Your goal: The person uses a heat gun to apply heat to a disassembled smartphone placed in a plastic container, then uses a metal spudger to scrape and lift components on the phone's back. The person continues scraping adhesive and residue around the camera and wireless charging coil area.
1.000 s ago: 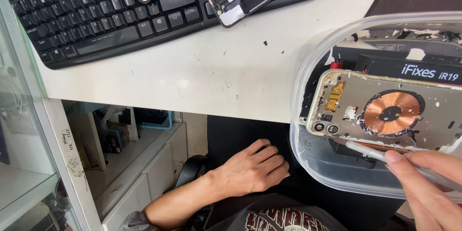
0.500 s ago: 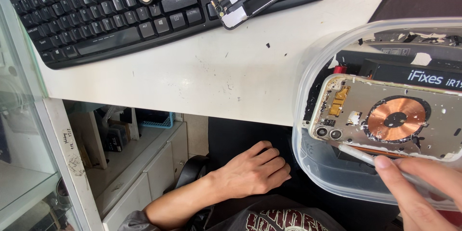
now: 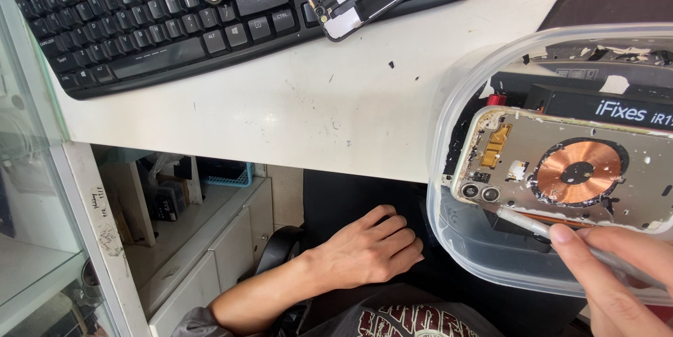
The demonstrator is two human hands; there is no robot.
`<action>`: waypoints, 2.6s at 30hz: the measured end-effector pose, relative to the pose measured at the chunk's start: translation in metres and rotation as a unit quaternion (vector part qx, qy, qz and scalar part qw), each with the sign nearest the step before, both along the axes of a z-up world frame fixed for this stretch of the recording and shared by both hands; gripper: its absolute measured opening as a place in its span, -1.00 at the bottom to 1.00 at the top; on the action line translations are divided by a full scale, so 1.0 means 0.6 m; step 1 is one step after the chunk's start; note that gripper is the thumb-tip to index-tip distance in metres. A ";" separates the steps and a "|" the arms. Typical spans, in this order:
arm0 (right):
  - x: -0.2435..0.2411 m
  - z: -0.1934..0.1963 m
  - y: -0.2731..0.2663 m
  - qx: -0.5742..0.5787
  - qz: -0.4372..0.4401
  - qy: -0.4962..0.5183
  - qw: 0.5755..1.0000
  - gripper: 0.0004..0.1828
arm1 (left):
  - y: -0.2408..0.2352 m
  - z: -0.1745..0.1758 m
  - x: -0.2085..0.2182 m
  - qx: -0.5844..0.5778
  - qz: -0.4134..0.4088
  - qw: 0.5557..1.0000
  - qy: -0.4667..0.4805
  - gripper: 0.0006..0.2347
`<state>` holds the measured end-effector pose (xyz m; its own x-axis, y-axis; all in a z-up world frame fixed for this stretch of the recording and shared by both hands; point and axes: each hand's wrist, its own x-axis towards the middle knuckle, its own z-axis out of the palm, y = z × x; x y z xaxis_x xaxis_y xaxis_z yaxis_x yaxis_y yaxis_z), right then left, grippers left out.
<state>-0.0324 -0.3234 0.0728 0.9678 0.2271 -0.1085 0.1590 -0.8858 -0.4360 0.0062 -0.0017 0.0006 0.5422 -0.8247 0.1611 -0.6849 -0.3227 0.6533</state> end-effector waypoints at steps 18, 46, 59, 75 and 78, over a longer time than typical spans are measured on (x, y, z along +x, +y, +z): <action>0.007 0.006 0.002 -0.023 0.014 -0.006 1.000 -0.49 | 0.001 0.002 -0.001 -0.006 -0.002 1.000 0.004 -0.84; 0.044 0.021 0.023 0.013 0.032 -0.027 0.999 -0.50 | -0.002 0.005 0.002 -0.003 -0.003 1.000 0.000 -0.85; 0.047 0.039 0.047 0.050 0.001 -0.038 0.998 -0.53 | 0.005 0.012 -0.009 -0.008 -0.005 1.000 -0.008 -0.87; -0.011 0.021 0.033 0.058 -0.062 -0.054 0.995 -0.60 | 0.009 0.020 -0.016 -0.021 0.001 0.999 -0.025 -0.88; -0.040 0.007 0.018 0.076 -0.114 -0.044 0.990 -0.67 | 0.008 0.021 -0.021 -0.019 -0.001 1.000 -0.025 -0.88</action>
<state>-0.0563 -0.3128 0.0768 1.0000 0.0088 -0.0038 0.0052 -0.8281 -0.5605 -0.0064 0.0031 0.0129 0.5311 -0.8186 0.2185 -0.7176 -0.2975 0.6297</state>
